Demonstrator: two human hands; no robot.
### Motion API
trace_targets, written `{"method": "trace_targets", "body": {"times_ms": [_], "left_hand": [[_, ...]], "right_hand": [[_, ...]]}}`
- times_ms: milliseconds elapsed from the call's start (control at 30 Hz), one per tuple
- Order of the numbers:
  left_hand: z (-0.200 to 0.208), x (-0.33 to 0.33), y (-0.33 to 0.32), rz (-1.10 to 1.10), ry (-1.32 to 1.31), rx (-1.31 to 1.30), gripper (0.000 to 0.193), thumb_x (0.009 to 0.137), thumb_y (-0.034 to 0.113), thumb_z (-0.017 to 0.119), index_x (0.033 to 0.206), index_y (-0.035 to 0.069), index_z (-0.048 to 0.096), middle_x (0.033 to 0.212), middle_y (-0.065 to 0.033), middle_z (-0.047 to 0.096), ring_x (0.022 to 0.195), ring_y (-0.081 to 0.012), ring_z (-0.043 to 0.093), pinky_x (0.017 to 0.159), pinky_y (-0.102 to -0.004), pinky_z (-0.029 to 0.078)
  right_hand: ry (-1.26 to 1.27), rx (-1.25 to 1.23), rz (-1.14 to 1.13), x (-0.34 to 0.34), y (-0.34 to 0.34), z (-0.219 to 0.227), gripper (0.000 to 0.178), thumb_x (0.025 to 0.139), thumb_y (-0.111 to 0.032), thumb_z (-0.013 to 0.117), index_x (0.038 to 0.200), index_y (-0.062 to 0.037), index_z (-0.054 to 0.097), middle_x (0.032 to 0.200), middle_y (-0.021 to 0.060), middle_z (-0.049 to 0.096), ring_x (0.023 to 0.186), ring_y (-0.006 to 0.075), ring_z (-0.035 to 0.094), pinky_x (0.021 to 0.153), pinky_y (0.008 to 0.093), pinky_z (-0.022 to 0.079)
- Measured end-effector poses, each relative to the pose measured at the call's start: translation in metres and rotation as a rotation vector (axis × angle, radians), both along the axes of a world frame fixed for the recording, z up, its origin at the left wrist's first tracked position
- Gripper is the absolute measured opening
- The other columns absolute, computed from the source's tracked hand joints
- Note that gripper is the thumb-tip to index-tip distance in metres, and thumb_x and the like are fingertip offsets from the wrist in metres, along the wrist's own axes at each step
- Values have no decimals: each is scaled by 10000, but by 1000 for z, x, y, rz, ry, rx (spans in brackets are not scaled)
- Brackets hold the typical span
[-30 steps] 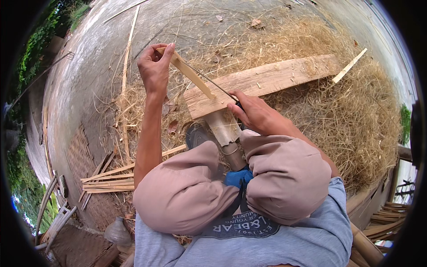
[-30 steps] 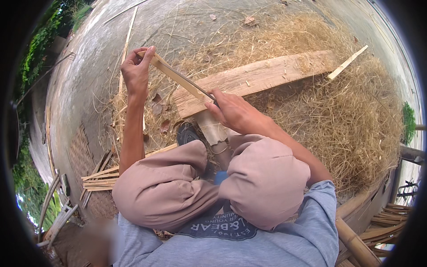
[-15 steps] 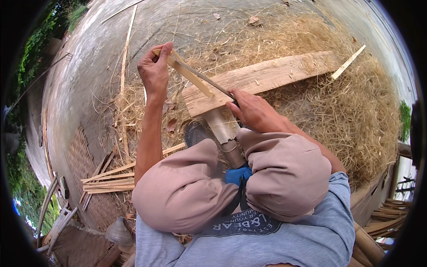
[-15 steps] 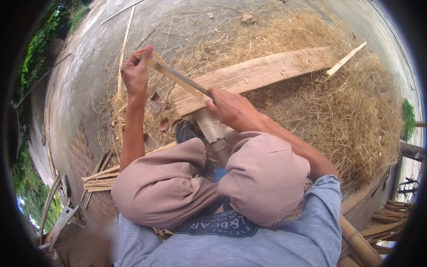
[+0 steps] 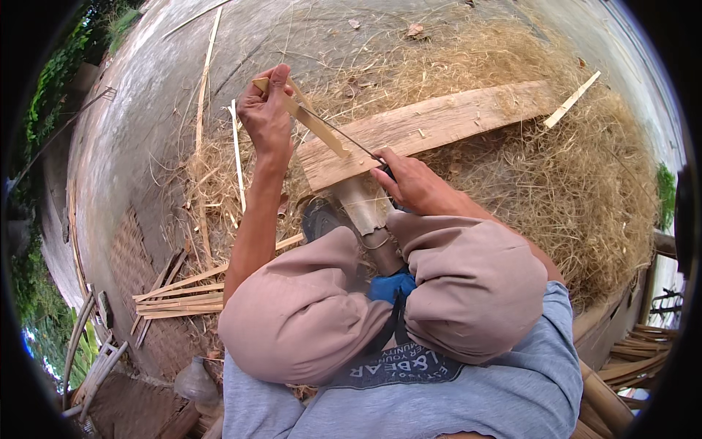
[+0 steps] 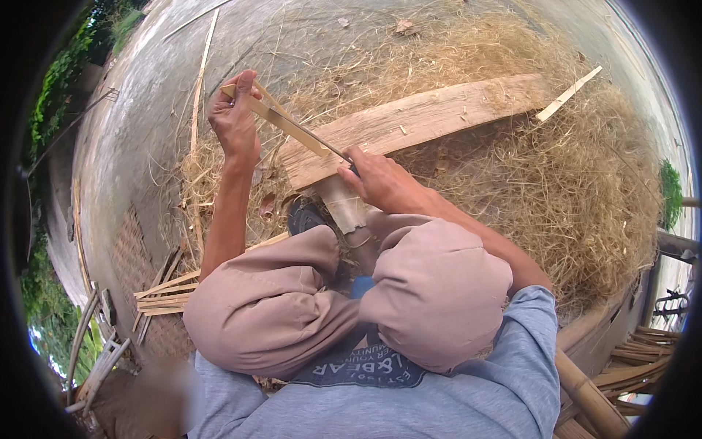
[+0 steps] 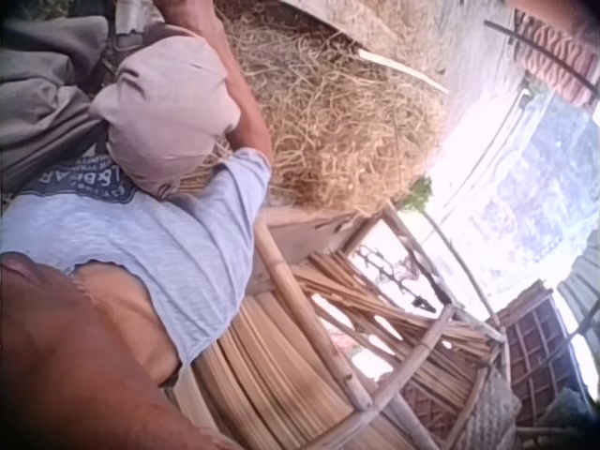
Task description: The person sits on the ground and uses a knife to shave thin strips from a bamboo stick. They repeatedly scrape the blade along the stick to produce fine shavings, occasionally adjusting the stick's position.
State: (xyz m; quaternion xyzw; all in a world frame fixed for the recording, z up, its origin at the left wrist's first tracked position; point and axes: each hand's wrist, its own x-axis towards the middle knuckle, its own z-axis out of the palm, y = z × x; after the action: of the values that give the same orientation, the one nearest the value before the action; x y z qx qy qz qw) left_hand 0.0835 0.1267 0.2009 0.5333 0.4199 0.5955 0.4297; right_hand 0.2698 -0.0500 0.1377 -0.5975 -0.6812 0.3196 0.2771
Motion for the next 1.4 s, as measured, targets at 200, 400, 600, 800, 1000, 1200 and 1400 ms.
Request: {"method": "trace_targets", "body": {"times_ms": [200,400,600,800,1000,1200,1400], "left_hand": [[-4,2,2,-99,-183,-12,176,925,197,792,961,32,739,753,-27,682,622,-83,571,572,-242,461],[-7,8,1,-113,-188,-14,192,919,205,806,914,48,695,666,28,583,576,-55,482,530,-236,392],[-8,13,5,-11,-148,-74,250,872,265,853,928,50,740,654,42,589,559,-49,474,513,-226,388],[-6,7,6,-43,-238,-97,178,903,182,825,975,50,730,666,51,574,562,-27,443,506,-213,352],[-11,-1,-3,-109,-229,-34,163,904,182,821,899,54,720,690,32,601,554,-33,461,492,-199,356],[-2,46,-34,-338,19,45,211,930,245,803,1031,63,769,684,72,586,583,-12,462,518,-199,363],[2,40,-38,-377,180,147,610,1044,550,556,1363,40,656,650,89,442,567,-21,369,530,-234,284]], "right_hand": [[-201,-37,-26,2,2,3,380,1072,-370,513,1257,-39,500,1085,280,684,1034,475,651,866,540,515],[60,-53,46,8,1,-15,367,1065,-360,534,1252,-46,506,1113,267,678,1037,462,648,853,529,516],[-12,37,-10,6,-3,-24,390,1058,-347,559,1303,-45,527,1050,275,689,1003,457,661,839,511,514],[274,-61,23,15,-2,-5,316,979,-290,694,1147,-23,675,810,193,700,744,258,690,708,391,526],[540,-117,-232,19,-4,-28,356,896,-285,816,1109,-23,706,764,36,699,675,80,637,598,264,499],[668,-74,-266,4,58,5,397,914,-357,813,1107,-27,709,834,11,685,649,60,608,557,224,498],[637,7,-182,-1,83,-10,342,923,-356,804,1024,-41,719,787,0,663,648,56,602,536,228,486]]}}
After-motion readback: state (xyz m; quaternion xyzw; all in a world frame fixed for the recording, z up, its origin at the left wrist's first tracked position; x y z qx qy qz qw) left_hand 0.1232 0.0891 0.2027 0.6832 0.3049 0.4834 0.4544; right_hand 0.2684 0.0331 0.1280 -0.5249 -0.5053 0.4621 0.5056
